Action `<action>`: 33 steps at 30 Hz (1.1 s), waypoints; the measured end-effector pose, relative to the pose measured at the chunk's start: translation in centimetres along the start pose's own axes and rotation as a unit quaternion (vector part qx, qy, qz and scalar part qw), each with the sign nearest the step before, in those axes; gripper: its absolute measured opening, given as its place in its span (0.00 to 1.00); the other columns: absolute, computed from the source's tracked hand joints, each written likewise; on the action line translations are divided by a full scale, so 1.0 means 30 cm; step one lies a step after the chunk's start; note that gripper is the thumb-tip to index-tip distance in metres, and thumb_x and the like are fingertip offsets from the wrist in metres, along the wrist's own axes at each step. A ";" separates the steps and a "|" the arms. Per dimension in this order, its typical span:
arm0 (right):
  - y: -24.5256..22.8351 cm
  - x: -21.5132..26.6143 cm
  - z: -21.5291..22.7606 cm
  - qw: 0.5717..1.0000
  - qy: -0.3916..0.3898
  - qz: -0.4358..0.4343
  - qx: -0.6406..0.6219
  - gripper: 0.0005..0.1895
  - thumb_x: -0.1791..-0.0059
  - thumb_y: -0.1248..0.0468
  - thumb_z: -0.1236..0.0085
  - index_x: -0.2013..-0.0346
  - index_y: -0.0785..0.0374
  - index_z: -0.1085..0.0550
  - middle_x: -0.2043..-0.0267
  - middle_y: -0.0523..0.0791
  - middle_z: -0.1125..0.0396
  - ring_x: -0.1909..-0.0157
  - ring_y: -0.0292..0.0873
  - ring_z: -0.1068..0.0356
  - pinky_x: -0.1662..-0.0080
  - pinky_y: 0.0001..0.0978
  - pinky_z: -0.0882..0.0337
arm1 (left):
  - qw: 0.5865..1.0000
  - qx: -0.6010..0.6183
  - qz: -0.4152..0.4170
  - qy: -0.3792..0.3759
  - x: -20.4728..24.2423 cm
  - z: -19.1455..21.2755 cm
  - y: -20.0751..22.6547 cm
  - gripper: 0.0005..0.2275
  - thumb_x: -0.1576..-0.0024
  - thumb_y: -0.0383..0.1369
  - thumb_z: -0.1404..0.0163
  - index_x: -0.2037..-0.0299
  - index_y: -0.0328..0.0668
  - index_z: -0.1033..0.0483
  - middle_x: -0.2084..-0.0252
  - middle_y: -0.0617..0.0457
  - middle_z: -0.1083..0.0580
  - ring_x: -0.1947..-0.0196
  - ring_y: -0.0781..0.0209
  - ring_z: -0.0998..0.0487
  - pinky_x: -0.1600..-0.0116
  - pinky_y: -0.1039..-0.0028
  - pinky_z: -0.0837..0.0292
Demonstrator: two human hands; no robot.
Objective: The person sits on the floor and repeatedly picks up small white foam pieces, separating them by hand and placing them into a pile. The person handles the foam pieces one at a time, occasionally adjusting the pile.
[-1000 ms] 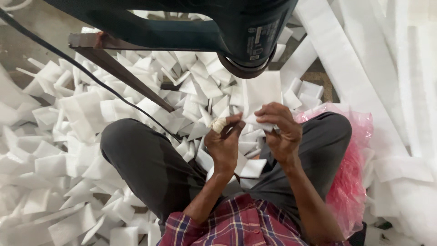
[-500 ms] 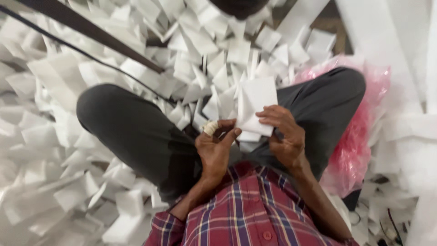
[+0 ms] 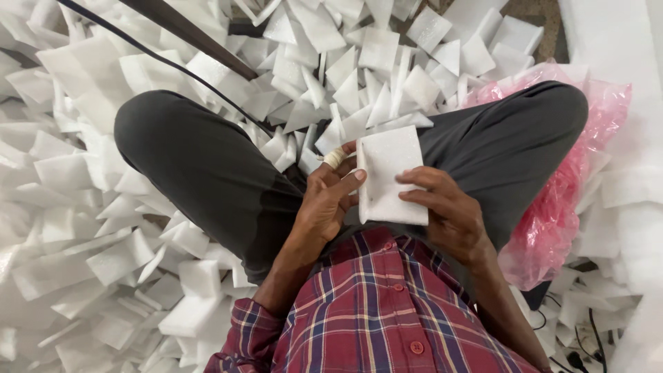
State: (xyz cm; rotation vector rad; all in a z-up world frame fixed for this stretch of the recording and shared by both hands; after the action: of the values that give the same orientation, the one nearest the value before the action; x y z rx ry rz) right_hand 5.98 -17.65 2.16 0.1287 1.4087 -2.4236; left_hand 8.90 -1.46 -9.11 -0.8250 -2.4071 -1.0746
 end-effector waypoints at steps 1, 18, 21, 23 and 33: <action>-0.007 0.002 0.016 1.000 0.012 0.002 0.004 0.15 0.53 0.80 0.45 0.54 0.63 0.24 0.42 0.49 0.28 0.36 0.51 0.28 0.37 0.41 0.26 | 1.000 0.021 -0.002 -0.010 0.003 -0.006 0.004 0.27 0.42 0.24 0.46 0.32 0.30 0.40 0.38 0.37 0.29 0.45 0.53 0.21 0.50 0.63 0.17; 0.162 -0.080 0.036 0.945 0.093 -0.276 -0.152 0.31 0.48 0.74 0.41 0.30 0.67 0.36 0.51 0.53 0.24 0.54 0.36 0.25 0.54 0.25 0.25 | 0.981 -0.163 -0.101 -0.025 0.006 -0.090 0.139 0.23 0.39 0.26 0.48 0.34 0.23 0.36 0.40 0.29 0.25 0.46 0.50 0.20 0.44 0.66 0.21; 0.157 -0.087 0.049 0.948 0.096 -0.257 -0.160 0.30 0.47 0.74 0.41 0.30 0.68 0.36 0.50 0.54 0.24 0.54 0.37 0.25 0.54 0.26 0.25 | 0.976 -0.169 -0.130 -0.054 0.002 -0.125 0.160 0.20 0.36 0.27 0.50 0.36 0.20 0.35 0.41 0.30 0.25 0.43 0.51 0.20 0.41 0.66 0.19; 0.157 -0.087 0.056 0.945 0.105 -0.249 -0.182 0.30 0.47 0.74 0.42 0.30 0.69 0.37 0.50 0.55 0.25 0.50 0.37 0.24 0.50 0.26 0.24 | 0.975 -0.167 -0.131 -0.059 0.002 -0.137 0.162 0.21 0.36 0.27 0.51 0.35 0.20 0.36 0.41 0.31 0.25 0.44 0.52 0.20 0.41 0.66 0.19; 0.140 -0.138 0.076 0.943 0.125 -0.254 -0.175 0.27 0.46 0.75 0.46 0.32 0.69 0.35 0.52 0.54 0.25 0.55 0.37 0.25 0.55 0.24 0.25 | 0.988 -0.130 -0.081 -0.031 -0.054 -0.140 0.154 0.20 0.37 0.29 0.52 0.36 0.22 0.35 0.47 0.33 0.23 0.52 0.55 0.19 0.48 0.65 0.18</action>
State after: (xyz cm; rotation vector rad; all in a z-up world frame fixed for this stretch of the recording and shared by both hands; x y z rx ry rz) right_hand 11.45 -20.52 0.83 -0.0190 2.1967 -2.5544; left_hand 13.53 -2.79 -4.81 -0.7625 -2.4522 -1.4701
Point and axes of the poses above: each hand's wrist, its own x-axis away from the middle knuckle, its own z-axis out of the back of the hand, y = z × x, the point moved 10 cm from there along -x, towards the middle knuckle
